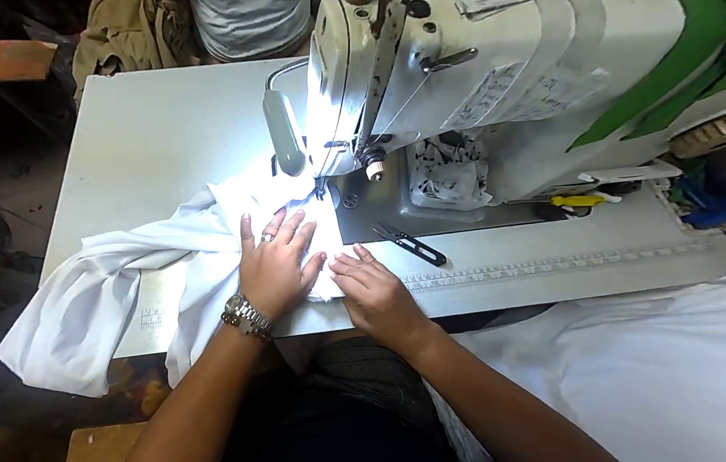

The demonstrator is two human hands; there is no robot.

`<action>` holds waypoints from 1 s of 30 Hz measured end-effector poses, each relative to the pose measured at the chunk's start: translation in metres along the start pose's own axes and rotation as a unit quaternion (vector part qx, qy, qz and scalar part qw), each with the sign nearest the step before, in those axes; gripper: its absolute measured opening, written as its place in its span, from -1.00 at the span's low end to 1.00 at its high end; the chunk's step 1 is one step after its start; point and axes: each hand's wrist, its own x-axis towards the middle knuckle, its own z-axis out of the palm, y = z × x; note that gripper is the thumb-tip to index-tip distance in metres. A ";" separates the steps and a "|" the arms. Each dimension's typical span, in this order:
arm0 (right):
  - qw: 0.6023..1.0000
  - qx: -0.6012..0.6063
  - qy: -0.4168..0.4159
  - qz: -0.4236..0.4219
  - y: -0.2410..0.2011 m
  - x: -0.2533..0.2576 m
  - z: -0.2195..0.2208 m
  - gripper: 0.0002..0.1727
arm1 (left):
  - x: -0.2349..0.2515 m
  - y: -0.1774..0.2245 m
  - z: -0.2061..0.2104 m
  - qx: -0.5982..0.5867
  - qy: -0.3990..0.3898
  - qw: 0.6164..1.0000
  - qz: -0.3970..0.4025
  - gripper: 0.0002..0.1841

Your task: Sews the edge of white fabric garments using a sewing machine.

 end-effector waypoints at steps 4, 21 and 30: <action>1.000 0.011 -0.003 0.022 0.006 0.009 0.003 -0.72 | 0.010 -0.005 0.000 -0.001 -0.010 1.000 -0.007 -0.37; 0.999 -0.002 0.005 0.044 0.029 0.054 0.017 -0.78 | 0.056 -0.027 -0.010 -0.027 -0.051 0.998 -0.031 -0.40; 0.998 0.004 -0.011 0.058 0.033 0.070 0.014 -0.77 | 0.041 -0.038 -0.040 0.066 0.018 0.991 0.118 -0.60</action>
